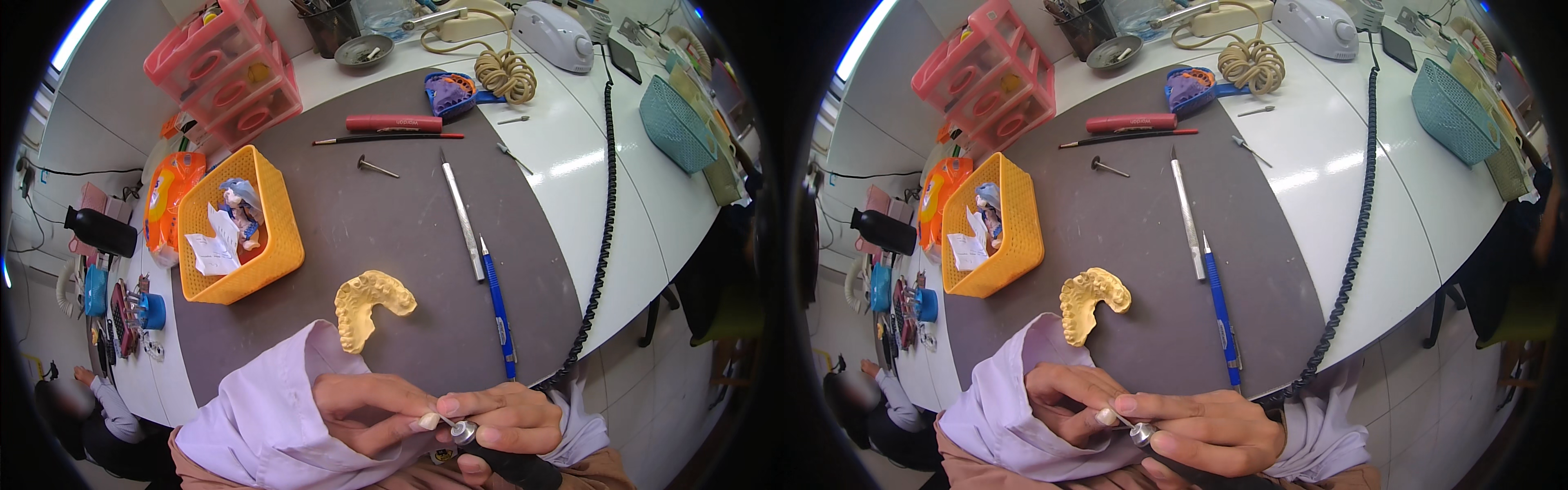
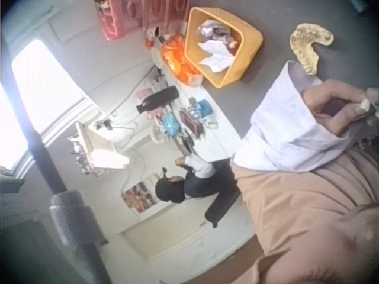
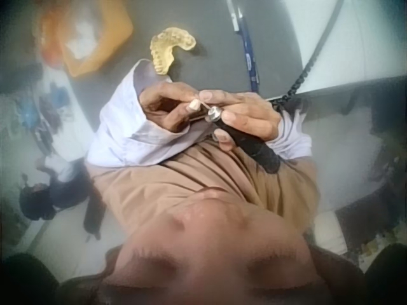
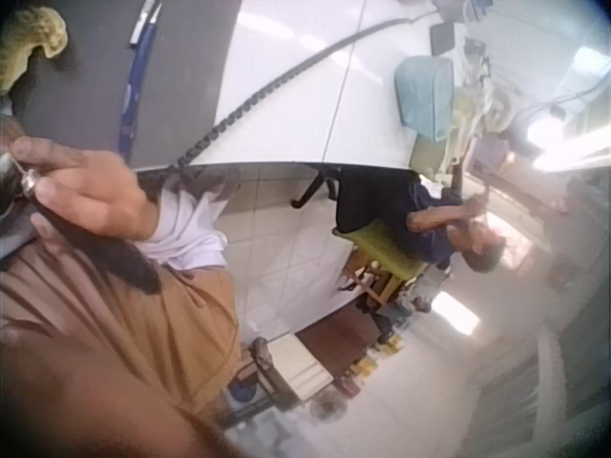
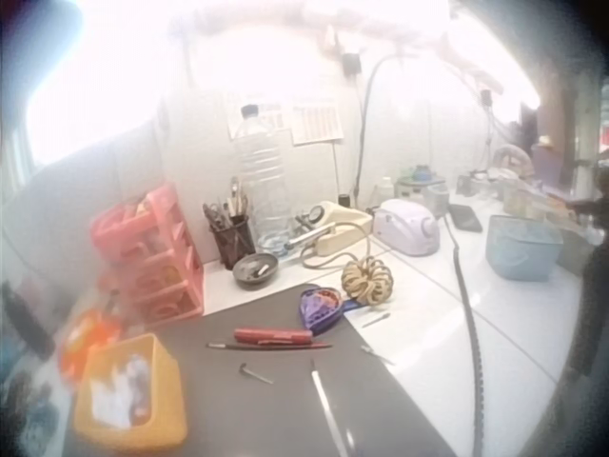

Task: The person uses a rotary tool to grind and shape a small white tooth-like object. They then pick up a yellow dental cast and use a metal file to smooth its surface. The person repeatedly places the shaped object into the cast to check the fit and continues refining the object with the rotary tool.

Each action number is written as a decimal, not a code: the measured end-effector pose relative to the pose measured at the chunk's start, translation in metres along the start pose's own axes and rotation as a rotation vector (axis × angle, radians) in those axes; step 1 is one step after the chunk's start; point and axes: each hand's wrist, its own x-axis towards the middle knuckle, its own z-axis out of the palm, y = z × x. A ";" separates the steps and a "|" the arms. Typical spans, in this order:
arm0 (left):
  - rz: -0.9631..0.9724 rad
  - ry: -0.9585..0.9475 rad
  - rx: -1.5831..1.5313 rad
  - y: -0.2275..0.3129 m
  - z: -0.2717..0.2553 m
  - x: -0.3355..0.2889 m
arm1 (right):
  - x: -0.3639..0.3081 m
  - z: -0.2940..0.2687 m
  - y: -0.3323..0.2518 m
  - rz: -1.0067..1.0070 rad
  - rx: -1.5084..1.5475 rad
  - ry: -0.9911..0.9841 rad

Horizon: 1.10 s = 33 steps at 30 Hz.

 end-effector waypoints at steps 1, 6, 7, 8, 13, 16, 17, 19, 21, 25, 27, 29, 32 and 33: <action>0.017 0.005 -0.006 0.000 0.000 0.000 | 0.000 0.000 0.000 -0.013 -0.007 0.002; 0.038 -0.006 0.014 0.000 -0.001 0.001 | 0.007 0.007 -0.004 -0.015 -0.061 0.030; 0.037 -0.010 0.020 0.000 -0.001 0.002 | 0.003 0.012 -0.004 0.003 -0.055 0.101; 0.038 -0.013 0.027 0.000 -0.002 0.001 | 0.008 0.007 -0.004 -0.027 -0.069 0.025; 0.015 -0.032 0.062 0.003 -0.004 0.000 | 0.010 0.013 0.002 -0.058 -0.061 0.126; 0.018 -0.027 0.031 0.003 -0.002 0.000 | -0.005 0.016 0.005 -0.085 -0.030 0.161; 0.014 -0.016 0.028 0.003 -0.002 0.000 | -0.004 0.017 0.005 -0.076 -0.041 0.169; 0.006 0.005 0.020 0.001 -0.001 -0.002 | -0.002 0.018 0.003 -0.057 -0.064 0.186; 0.018 0.003 0.021 0.000 -0.001 -0.002 | -0.002 0.018 0.003 -0.066 -0.062 0.178; 0.027 -0.006 0.026 0.000 -0.003 -0.003 | 0.009 0.005 0.004 -0.143 -0.066 0.025; 0.027 -0.011 0.043 0.000 -0.003 -0.003 | 0.012 0.009 0.001 -0.100 -0.072 0.061; 0.019 -0.016 0.028 0.001 -0.002 -0.003 | 0.011 0.009 0.001 -0.090 -0.060 0.061; -0.005 -0.011 -0.015 0.004 0.000 -0.002 | 0.012 -0.001 0.002 -0.122 -0.043 -0.049; -0.014 -0.001 -0.011 0.003 0.000 -0.003 | 0.016 -0.003 -0.002 -0.092 -0.054 -0.062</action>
